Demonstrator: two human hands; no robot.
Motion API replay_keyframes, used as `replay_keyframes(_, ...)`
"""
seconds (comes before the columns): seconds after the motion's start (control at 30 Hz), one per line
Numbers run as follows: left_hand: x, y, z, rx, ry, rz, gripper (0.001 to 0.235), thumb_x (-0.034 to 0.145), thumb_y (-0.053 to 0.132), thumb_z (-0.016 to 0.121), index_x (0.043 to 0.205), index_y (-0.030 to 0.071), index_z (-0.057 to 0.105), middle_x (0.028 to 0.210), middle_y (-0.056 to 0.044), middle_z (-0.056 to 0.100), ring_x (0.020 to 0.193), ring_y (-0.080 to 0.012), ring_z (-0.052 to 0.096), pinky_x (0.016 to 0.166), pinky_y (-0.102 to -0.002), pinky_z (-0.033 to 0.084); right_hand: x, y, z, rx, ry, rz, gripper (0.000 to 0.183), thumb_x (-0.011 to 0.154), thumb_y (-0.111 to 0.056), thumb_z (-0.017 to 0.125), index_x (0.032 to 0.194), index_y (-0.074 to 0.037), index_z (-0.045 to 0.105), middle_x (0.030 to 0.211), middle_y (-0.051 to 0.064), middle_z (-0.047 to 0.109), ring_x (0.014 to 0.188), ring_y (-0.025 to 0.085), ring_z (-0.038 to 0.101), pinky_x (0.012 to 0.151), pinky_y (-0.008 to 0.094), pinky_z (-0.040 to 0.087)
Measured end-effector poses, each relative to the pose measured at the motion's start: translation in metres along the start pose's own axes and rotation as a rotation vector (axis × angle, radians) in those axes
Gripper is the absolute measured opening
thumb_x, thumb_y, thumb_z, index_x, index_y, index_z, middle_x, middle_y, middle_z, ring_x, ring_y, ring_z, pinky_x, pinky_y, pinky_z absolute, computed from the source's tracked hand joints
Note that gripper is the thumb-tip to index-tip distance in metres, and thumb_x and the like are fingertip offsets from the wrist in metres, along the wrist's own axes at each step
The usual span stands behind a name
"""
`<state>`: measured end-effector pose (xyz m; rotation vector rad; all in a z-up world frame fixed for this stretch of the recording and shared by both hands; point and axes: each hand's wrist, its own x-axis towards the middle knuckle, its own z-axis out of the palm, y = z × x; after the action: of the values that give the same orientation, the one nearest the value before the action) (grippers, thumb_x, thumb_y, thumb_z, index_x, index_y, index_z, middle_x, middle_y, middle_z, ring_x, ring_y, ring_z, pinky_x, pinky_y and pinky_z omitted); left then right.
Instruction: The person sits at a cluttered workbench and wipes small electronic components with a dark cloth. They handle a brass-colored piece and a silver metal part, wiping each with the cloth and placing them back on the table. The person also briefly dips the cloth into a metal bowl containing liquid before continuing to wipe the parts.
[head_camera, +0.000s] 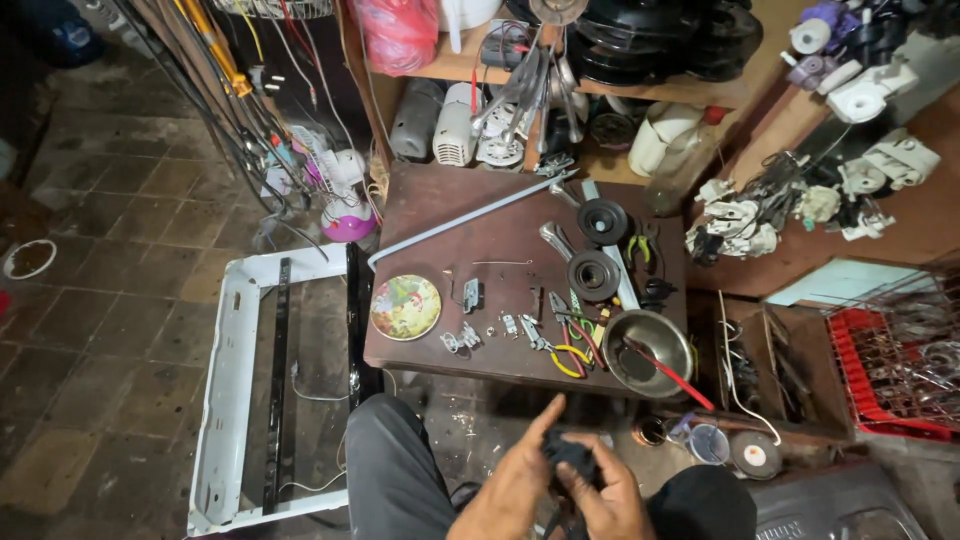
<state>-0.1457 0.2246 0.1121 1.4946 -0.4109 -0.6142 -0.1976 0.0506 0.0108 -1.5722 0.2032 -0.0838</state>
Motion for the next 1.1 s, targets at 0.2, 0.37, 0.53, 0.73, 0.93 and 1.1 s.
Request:
replay_keyframes(0.2,0.008,-0.029,0.0,-0.454,-0.046,-0.322,0.064,0.094,0.043,0.056,0.144,0.004,0.054,0.103,-0.008,0.067,0.087,-0.013,0.067,0.076,-0.026,0.059,-0.007,-0.032,0.002,-0.207,0.008,-0.081,0.017,0.079,-0.015,0.079,0.095,-0.01,0.078,0.091,0.002,0.079,0.086,0.01,0.067,0.073,0.027,0.058)
replay_keyframes(0.37,0.017,-0.065,0.016,-0.651,0.148,-0.34,0.047,0.086,0.017,0.072,0.127,-0.005,0.067,0.099,-0.011,0.071,0.092,-0.0193,0.066,0.083,-0.044,0.064,-0.009,-0.032,0.007,-0.316,0.105,-0.402,0.014,0.083,-0.014,0.075,0.095,-0.009,0.079,0.096,0.004,0.08,0.089,0.013,0.074,0.078,0.026,0.056)
replay_keyframes(0.53,0.014,-0.039,0.028,-0.198,0.561,-0.29,0.026,0.072,0.007,0.096,0.062,0.005,0.072,0.061,0.003,0.062,0.062,-0.0065,0.052,0.056,-0.025,0.044,-0.014,-0.031,0.013,-0.119,0.194,-0.501,0.033,0.07,-0.009,0.085,0.1,-0.002,0.076,0.103,0.015,0.08,0.094,0.019,0.078,0.084,0.025,0.061)
replay_keyframes(0.73,0.008,-0.015,0.026,-0.032,0.479,-0.041,0.015,0.09,0.023,0.069,0.085,0.01,0.076,0.073,0.005,0.071,0.064,-0.0031,0.053,0.057,-0.023,0.046,-0.003,0.017,0.004,0.078,0.258,-0.226,0.036,0.071,-0.015,0.084,0.102,0.001,0.075,0.103,0.019,0.082,0.097,0.024,0.079,0.09,0.032,0.061)
replay_keyframes(0.93,0.009,-0.039,0.028,0.485,0.514,0.374,0.026,0.1,0.029,0.054,0.084,0.01,0.059,0.068,-0.007,0.063,0.055,-0.0245,0.063,0.054,-0.037,0.048,-0.005,0.027,0.011,0.256,0.29,-0.037,0.04,0.08,-0.026,0.076,0.105,0.004,0.072,0.102,0.018,0.078,0.095,0.025,0.073,0.089,0.033,0.055)
replay_keyframes(1.1,0.013,-0.042,0.022,0.501,0.603,0.187,0.044,0.091,0.035,0.075,0.066,0.013,0.048,0.051,-0.005,0.052,0.046,-0.0205,0.044,0.048,-0.039,0.039,-0.001,0.024,0.024,0.654,0.411,0.264,0.032,0.081,-0.009,0.073,0.107,0.007,0.066,0.098,0.026,0.072,0.087,0.035,0.068,0.08,0.042,0.054)
